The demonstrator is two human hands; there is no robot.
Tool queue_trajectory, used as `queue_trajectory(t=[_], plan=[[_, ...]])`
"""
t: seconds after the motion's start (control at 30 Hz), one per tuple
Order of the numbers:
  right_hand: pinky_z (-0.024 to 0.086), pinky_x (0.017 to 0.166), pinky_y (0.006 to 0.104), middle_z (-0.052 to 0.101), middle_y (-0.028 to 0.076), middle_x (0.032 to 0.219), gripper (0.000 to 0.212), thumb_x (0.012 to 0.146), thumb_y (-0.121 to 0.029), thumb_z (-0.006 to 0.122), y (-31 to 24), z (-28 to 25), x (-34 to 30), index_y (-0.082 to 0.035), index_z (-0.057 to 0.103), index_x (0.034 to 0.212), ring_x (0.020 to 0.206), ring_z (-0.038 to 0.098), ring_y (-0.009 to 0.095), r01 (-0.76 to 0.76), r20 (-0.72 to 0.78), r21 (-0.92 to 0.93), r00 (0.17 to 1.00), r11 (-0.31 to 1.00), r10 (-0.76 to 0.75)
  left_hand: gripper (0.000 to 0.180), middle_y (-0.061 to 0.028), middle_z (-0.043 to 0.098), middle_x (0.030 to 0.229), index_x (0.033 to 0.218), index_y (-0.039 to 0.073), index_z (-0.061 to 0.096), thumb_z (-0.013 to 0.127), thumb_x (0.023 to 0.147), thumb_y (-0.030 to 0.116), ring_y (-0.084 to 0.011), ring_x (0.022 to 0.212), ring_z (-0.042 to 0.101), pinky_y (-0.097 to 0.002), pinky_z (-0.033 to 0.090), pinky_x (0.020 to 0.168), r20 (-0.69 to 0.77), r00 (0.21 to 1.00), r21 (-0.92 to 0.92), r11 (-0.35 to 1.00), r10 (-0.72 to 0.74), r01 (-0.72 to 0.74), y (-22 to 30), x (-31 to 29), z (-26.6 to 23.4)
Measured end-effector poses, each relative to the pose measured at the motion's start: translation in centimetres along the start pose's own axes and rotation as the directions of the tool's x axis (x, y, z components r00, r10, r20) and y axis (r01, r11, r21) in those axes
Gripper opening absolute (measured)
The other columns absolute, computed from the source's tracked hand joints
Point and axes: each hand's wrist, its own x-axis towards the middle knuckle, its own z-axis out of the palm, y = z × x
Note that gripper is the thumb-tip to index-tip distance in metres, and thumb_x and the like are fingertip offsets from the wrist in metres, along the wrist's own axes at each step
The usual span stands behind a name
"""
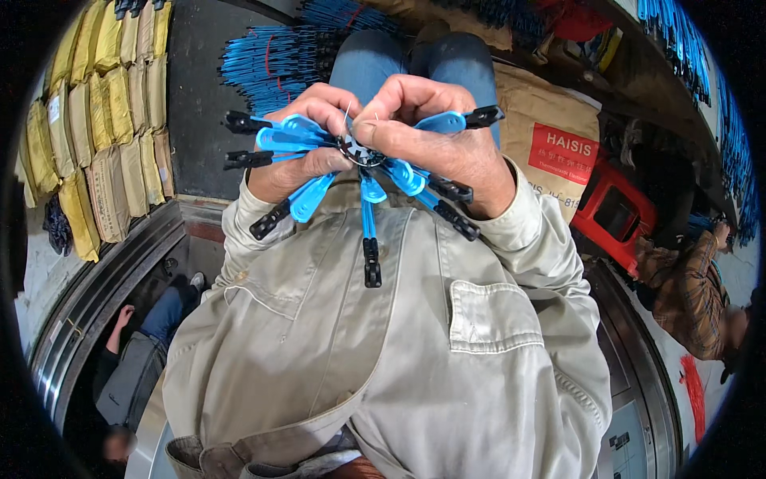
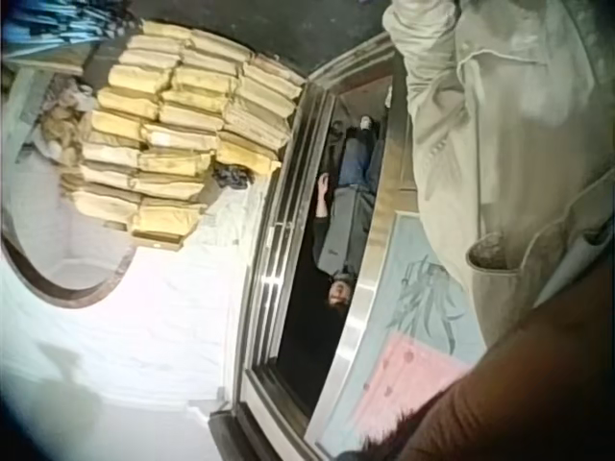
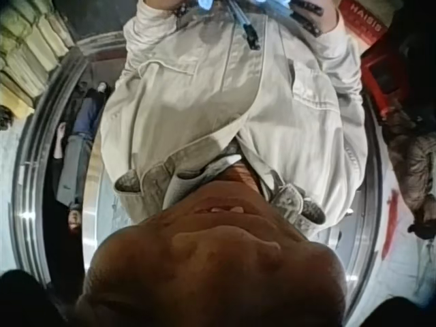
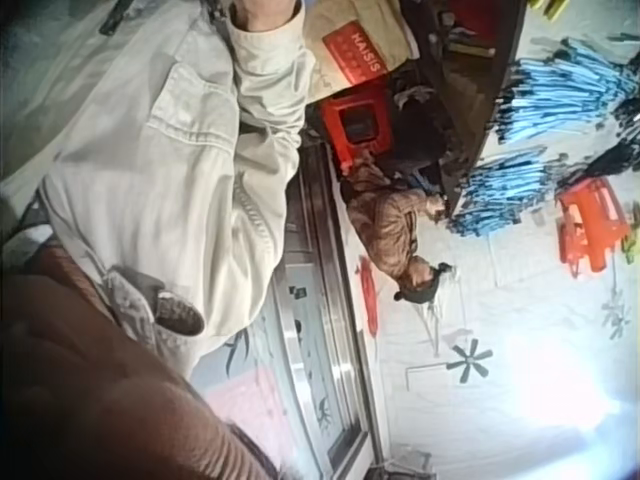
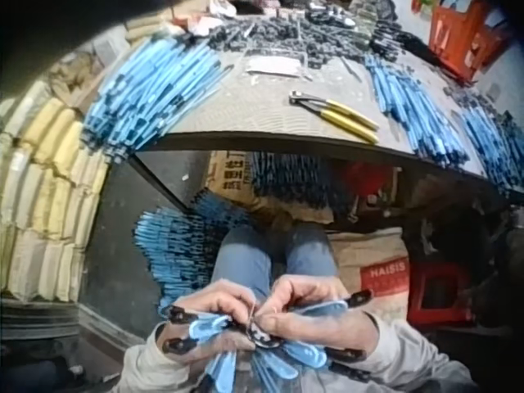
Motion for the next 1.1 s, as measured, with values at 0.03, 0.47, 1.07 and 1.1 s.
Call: queue_trajectory(t=[0.03,0.47,1.07,1.1], plan=[[0.044,0.067,0.0215,0.058,0.004,0.081,0.006,0.081,-0.005,0.061,0.1,0.1,0.1,0.0,0.057,0.081,0.072,0.053,0.007,0.023,0.003,0.004,1.0,1.0,-0.023,0.027,-0.0095,0.059,0.099,0.086,0.004,0.06,0.079,0.069,0.012,-0.0161,0.089,0.057,-0.0285,0.044,0.078,0.002,1.0,-0.001,1.0,-0.002,0.002,0.0,-0.1,0.1],[0.043,0.058,0.017,0.063,0.001,0.077,0.013,0.079,-0.01,0.07,0.5,-0.6,0.5,-0.003,0.059,0.081,0.067,0.055,0.003,0.041,0.011,0.056,0.999,0.998,-0.042,0.027,-0.011,0.061,0.095,0.088,0.001,0.055,0.076,0.073,0.008,-0.0142,0.083,0.058,-0.0265,0.046,0.074,-0.127,0.991,-0.021,0.999,0.042,-0.045,-0.5,-0.7,1.5],[0.045,0.08,0.0267,0.061,0.007,0.089,0.07,0.078,-0.03,0.071,1.1,-3.3,1.8,-0.001,0.036,0.131,0.085,0.058,0.014,0.059,0.282,0.474,0.935,0.879,-0.214,0.035,-0.0087,0.059,0.095,0.113,-0.002,0.059,0.067,0.081,0.008,-0.015,0.085,0.057,-0.0268,0.046,0.075,-0.178,0.982,-0.047,0.997,-0.061,0.053,0.8,-0.6,1.0],[0.044,0.082,0.0277,0.06,0.008,0.091,0.073,0.078,-0.031,0.07,1.3,-3.1,1.7,0.0,0.033,0.133,0.087,0.058,0.015,0.108,0.275,0.444,0.928,0.89,-0.25,0.035,-0.0087,0.059,0.095,0.113,-0.002,0.059,0.067,0.081,0.008,-0.015,0.085,0.057,-0.0268,0.046,0.075,-0.182,0.981,-0.044,0.998,-0.059,0.052,0.8,-0.7,0.9]])
